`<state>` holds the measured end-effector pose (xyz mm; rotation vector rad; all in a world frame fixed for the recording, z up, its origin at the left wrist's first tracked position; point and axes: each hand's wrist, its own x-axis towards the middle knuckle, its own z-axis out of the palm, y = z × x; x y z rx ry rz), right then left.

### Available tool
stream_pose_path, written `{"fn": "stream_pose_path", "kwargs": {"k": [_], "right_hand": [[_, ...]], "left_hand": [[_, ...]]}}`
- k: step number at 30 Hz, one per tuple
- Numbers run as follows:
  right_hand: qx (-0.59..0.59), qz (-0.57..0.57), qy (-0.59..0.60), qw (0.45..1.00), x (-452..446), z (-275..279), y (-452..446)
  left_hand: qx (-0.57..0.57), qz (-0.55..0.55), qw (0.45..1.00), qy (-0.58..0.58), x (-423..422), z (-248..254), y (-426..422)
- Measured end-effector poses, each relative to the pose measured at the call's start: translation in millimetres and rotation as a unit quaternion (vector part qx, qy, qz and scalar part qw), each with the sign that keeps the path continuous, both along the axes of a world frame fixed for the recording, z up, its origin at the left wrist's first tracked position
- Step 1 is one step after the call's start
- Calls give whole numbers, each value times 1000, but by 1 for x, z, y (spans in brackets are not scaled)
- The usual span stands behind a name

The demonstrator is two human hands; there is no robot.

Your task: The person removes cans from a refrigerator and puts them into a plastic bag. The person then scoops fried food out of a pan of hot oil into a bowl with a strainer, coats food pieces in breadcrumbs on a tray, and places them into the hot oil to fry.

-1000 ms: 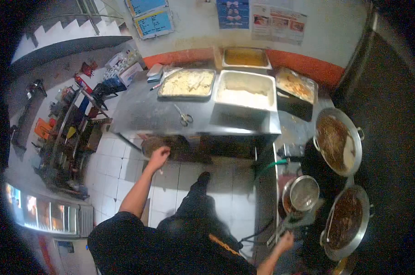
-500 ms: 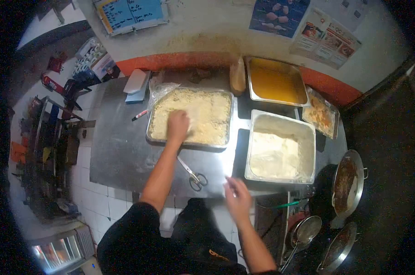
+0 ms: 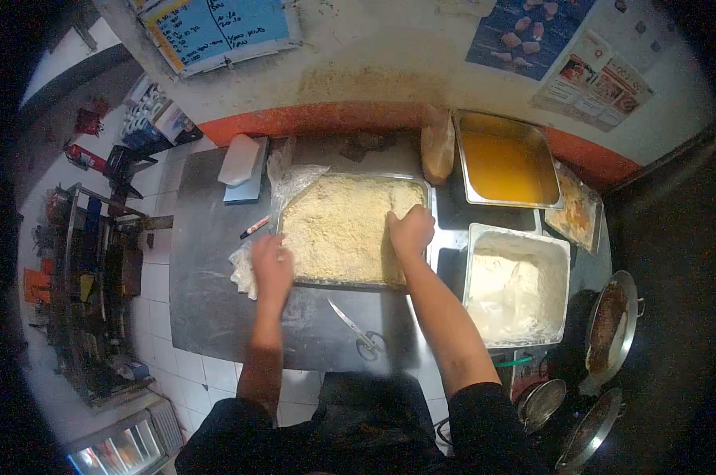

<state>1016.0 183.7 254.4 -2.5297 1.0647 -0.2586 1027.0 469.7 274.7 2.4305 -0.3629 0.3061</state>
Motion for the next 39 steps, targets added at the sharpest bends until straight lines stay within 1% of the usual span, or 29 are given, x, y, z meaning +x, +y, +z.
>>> {"fn": "stream_pose_path", "kwargs": {"k": [2,4,6,7,8,9,11,12,14,15,16,17,18,20,22,24,26,27,29,30,32,33,35,36,38,39], "right_hand": [[-6,-4,0,1000,1,-6,-2],[-15,-10,-3,1000,3,-6,-4],[-62,15,-14,998,1,-4,-2],[-59,15,11,998,3,0,-5],[-58,13,10,998,5,-1,-7],[-56,14,11,998,8,-1,-8],[-54,11,9,998,15,1,-10],[-52,-3,6,999,15,4,-11],[-51,-19,3,999,16,5,-9],[-74,-7,9,997,18,5,-6],[-98,6,14,995,21,5,-5],[-99,5,13,995,23,3,-8],[-107,6,26,994,25,1,-10],[-113,7,39,993,29,-2,-15],[-105,7,27,994,28,-1,-21],[-120,17,29,992,28,-4,-21],[-129,55,89,986,29,-6,-20],[-128,53,88,986,30,-5,-21],[-98,53,69,991,29,-6,-22],[-97,52,70,991,28,-6,-24],[-20,5,50,999,29,-6,-30],[-20,5,50,999,27,4,-29],[82,-42,4,996,20,23,-28],[83,-42,5,996,17,26,-29],[149,-37,-39,987,10,31,-32],[149,-38,-39,987,9,20,-35]], "left_hand": [[12,19,1000,11,19,13,-42],[22,15,1000,1,43,12,-61],[33,8,999,-6,61,7,-87],[13,-82,997,4,68,6,-102],[-7,-169,986,13,75,3,-115],[-5,-170,985,11,80,-7,-126],[101,-143,984,-15,88,-16,-147],[101,-146,984,-14,89,-17,-151],[198,-148,969,-15,91,-19,-157],[198,-149,969,-16,91,-27,-162],[182,-105,978,15,92,-36,-168],[165,-59,983,47,90,-35,-172],[165,-59,983,47,89,-35,-175],[158,-47,982,96,87,-37,-177],[157,-40,983,84,89,-50,-178],[153,-36,985,69,86,-40,-182],[123,-10,982,141,82,-25,-185],[123,-11,983,139,84,-18,-185],[147,-62,977,144,86,-11,-183],[148,-64,976,145,85,-12,-182],[117,-52,986,109,86,-14,-183],[117,-52,986,109,90,-28,-184],[145,-50,985,82,97,-54,-187],[146,-50,985,82,92,-32,-185],[138,-62,977,152,81,6,-184],[138,-63,976,153,83,3,-185]]}}
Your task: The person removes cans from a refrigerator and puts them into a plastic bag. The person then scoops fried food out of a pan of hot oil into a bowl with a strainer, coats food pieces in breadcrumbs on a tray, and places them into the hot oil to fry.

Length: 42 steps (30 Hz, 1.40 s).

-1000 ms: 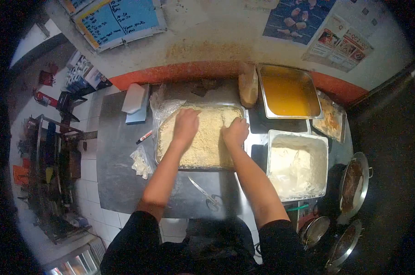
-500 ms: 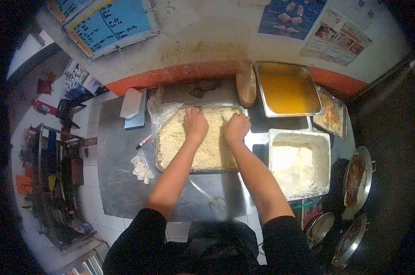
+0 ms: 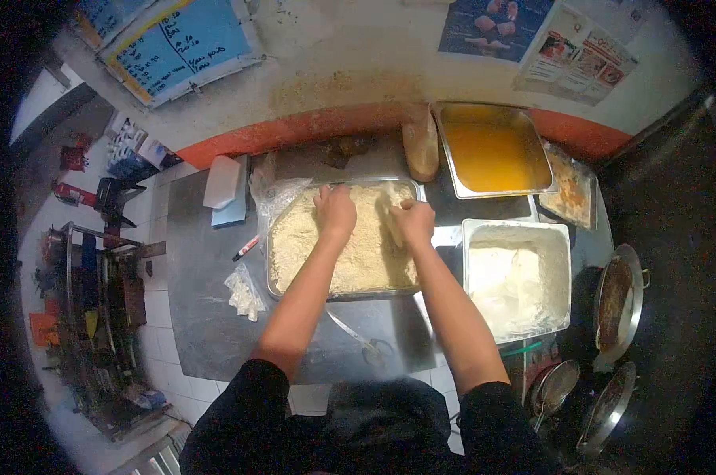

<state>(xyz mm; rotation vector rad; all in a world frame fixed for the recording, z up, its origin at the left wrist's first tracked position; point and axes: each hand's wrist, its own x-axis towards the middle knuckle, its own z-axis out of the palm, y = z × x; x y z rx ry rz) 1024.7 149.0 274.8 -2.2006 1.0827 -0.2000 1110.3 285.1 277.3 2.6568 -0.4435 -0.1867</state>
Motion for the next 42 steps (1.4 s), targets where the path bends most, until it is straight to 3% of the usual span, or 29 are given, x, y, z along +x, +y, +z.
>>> {"fn": "stream_pose_path", "kwargs": {"k": [3,6,8,10,12,16,18,20,23,27,31,33,37,42], "right_hand": [[45,10,-5,999,-3,-17,-5],[20,55,105,993,7,-8,-1],[11,66,103,992,11,-5,1],[1,77,99,992,12,-3,4],[-13,64,42,997,8,6,11],[9,54,-26,998,-11,25,21],[-4,58,-139,989,-20,30,27],[-7,59,-159,985,-25,34,33],[-16,61,-185,981,-31,42,43],[-75,60,-206,974,-34,45,59],[-55,41,-201,977,-30,20,62],[26,58,-163,985,-36,23,65],[134,44,-211,967,-42,24,60],[195,-14,-280,940,-86,95,38]], "left_hand": [[-16,59,998,32,9,-17,-4],[19,37,998,44,13,-10,-4],[87,-21,994,67,14,4,-3],[78,-31,995,49,20,-17,-2],[68,-40,996,32,18,-13,2],[-58,-52,996,-48,3,-11,22],[-90,-77,991,-63,-3,-8,29],[-161,-92,971,-148,-9,0,37],[-213,-85,963,-141,-17,21,50],[-207,-57,951,-221,-37,56,63],[-188,-59,958,-207,-35,52,67],[-191,-44,959,-204,-42,50,77],[-190,-2,971,-148,-44,51,87],[-231,14,952,-202,-47,39,100]]}}
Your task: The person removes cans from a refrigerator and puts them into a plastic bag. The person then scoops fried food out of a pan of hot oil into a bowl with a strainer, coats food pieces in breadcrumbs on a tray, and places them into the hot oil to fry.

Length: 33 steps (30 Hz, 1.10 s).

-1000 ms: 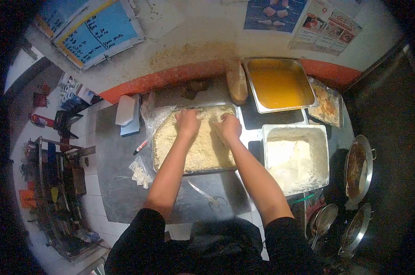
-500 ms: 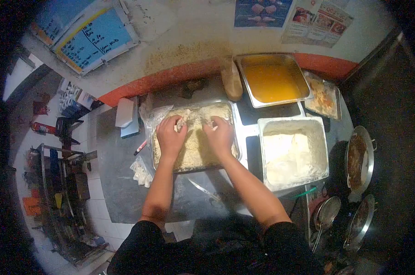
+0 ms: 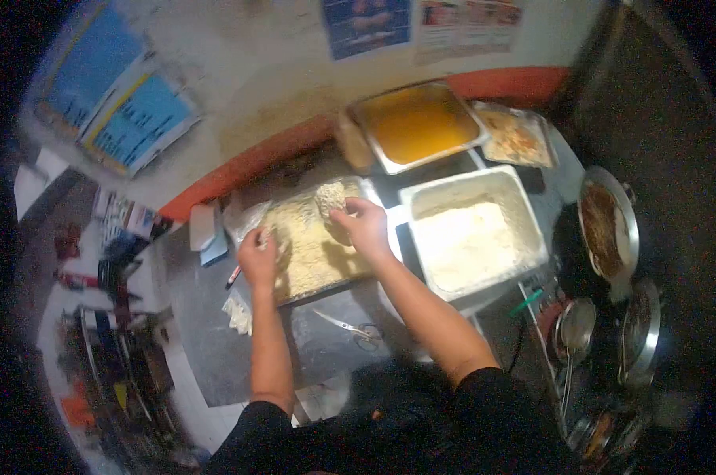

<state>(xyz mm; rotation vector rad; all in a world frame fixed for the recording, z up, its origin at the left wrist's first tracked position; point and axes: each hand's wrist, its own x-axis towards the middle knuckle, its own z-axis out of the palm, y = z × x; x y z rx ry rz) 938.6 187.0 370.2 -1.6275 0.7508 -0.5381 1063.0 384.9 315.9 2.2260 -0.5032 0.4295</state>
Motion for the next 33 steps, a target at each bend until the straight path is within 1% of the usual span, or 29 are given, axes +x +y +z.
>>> {"fn": "stream_pose_path", "kwargs": {"k": [1,2,3,4,5,6,7,8,9,10,11,12,13,15,16,17,18,19,20,22,23,25,27,29,30,31,32,33], "right_hand": [[17,-23,-33,999,-15,11,-11],[62,-16,-61,996,-32,8,-31],[194,-3,-149,970,-61,52,-36],[163,-29,-188,968,-90,65,-52],[126,-59,-223,965,-124,76,-70],[96,-102,-226,964,-160,86,-89],[67,-143,-227,961,-203,99,-107],[39,-193,-229,953,-249,126,-116],[-5,-234,-204,951,-296,133,-133],[-27,-291,-190,937,-347,141,-146],[-44,-336,-178,924,-395,148,-159],[-100,-395,-133,903,-448,140,-179],[-151,-447,-87,877,-502,134,-196],[-174,-495,50,850,-598,149,-212],[-196,-508,96,833,-646,140,-235],[-216,-517,138,816,-703,117,-260],[-274,-523,203,781,-751,103,-276],[-330,-525,264,738,-794,91,-290],[-329,-529,259,738,-836,75,-305],[-244,-520,373,729,-909,37,-339],[-243,-521,367,731,-935,19,-355],[-202,-526,445,697,-973,-15,-379],[-200,-519,454,696,-992,-42,-393],[-203,-513,462,695,-1007,-66,-409],[-207,-488,503,683,-1013,-79,-419],[-211,-461,543,669,-1017,-94,-427],[-240,-462,520,677,-1024,-118,-438],[-239,-463,516,680,-1024,-122,-443]], "left_hand": [[1,23,1000,15,-5,3,3],[1,36,999,31,-10,5,3],[24,60,998,11,-9,0,5],[71,73,994,43,-5,-8,11],[29,46,996,66,-4,-10,15],[62,71,993,73,-30,22,1],[61,63,992,95,-27,19,4],[123,23,991,50,-13,6,16],[137,36,989,49,1,-6,22],[137,41,990,-15,8,-18,24],[158,40,987,-10,-1,-6,17],[180,47,983,-6,-10,10,11],[176,36,984,-11,-15,19,5],[234,97,967,-14,-27,37,-15],[232,92,968,-17,-43,62,-34],[247,113,958,-88,-76,86,-53],[261,140,942,-158,-110,110,-72],[262,139,937,-186,-120,118,-86],[257,120,938,-200,-120,123,-98],[259,69,941,-208,-107,132,-116],[262,44,941,-210,-97,135,-124],[269,0,938,-219,-79,141,-142],[270,-39,935,-228,-69,148,-161],[274,-75,939,-193,-136,177,-207],[276,-115,942,-153,-177,195,-237],[276,-112,941,-159,-203,204,-258],[267,-146,938,-166,-224,209,-278],[259,-181,933,-172,-249,214,-299]]}}
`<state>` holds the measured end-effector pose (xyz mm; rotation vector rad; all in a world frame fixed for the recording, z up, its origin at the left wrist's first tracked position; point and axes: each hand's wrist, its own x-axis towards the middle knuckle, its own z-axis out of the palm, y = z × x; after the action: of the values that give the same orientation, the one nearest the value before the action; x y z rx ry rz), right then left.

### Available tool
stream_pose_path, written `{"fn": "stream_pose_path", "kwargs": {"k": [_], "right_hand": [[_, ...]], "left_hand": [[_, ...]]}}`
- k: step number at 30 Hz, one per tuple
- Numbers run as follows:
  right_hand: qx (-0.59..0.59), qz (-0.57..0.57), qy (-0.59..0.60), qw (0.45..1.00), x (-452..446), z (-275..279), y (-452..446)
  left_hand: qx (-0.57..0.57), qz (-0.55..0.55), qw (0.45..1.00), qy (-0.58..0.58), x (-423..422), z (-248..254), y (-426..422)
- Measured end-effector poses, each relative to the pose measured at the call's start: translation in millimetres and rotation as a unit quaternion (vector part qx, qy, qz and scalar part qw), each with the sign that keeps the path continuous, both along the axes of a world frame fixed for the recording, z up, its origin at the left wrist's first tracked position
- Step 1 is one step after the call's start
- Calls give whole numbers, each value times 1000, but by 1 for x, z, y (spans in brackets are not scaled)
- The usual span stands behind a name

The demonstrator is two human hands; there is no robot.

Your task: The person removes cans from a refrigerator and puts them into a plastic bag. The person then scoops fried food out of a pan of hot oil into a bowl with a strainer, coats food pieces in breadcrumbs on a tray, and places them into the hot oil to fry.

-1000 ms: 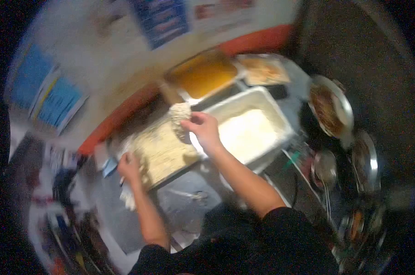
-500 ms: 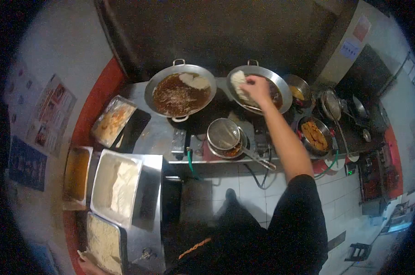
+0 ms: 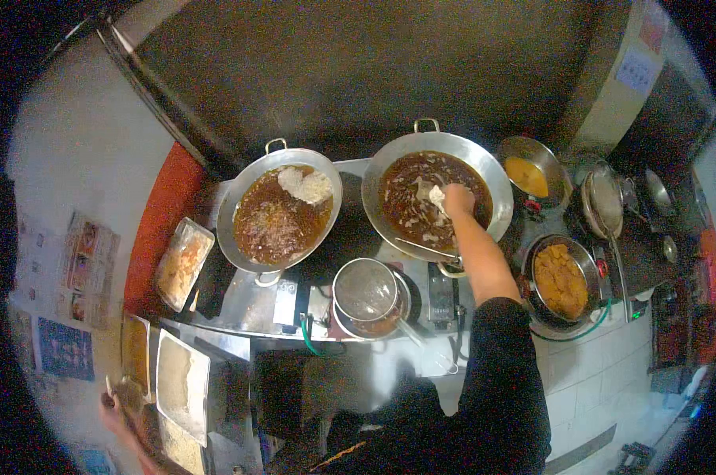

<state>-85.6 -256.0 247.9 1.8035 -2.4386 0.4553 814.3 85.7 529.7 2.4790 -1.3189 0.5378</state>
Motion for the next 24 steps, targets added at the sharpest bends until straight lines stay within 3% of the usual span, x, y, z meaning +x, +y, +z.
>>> {"fn": "stream_pose_path", "kwargs": {"k": [2,4,6,8,10,13,14,15,17,18,19,20,21,22,24], "right_hand": [[113,-67,1,991,11,-3,-11],[101,-65,9,993,17,-1,-14],[73,-103,-72,989,12,-21,-24],[39,-89,-59,994,9,6,-10],[-37,61,-165,984,-17,17,-6],[-132,47,-278,950,-31,108,74],[-156,63,-320,932,-50,113,102],[-150,28,-361,920,-27,177,157],[-202,-2,-491,848,-40,185,239],[-200,-41,-445,872,-27,208,286],[-170,-96,-363,911,-33,199,328],[-266,-114,-399,870,-20,182,365],[-239,-283,-474,799,-10,170,389],[-258,-291,-529,755,-17,126,438],[-220,-343,-494,768,3,62,520]], "left_hand": [[-69,-55,991,102,-84,17,-47],[-173,-195,932,254,-103,-1,-85],[-169,-203,923,279,-196,13,-121],[-118,-307,916,228,-272,22,-154],[-158,-341,879,294,-328,6,-185],[-90,-430,871,221,-415,-2,-219],[-73,-456,862,212,-440,-11,-234],[-58,-486,837,245,-466,-17,-248],[-45,-499,811,303,-514,-41,-275],[-30,-508,798,322,-535,-55,-289],[-16,-512,795,325,-556,-71,-303],[-4,-517,790,328,-575,-90,-316],[-6,-524,792,313,-593,-109,-329],[-8,-531,793,297,-610,-130,-341],[21,-504,806,310,-642,-172,-359]]}}
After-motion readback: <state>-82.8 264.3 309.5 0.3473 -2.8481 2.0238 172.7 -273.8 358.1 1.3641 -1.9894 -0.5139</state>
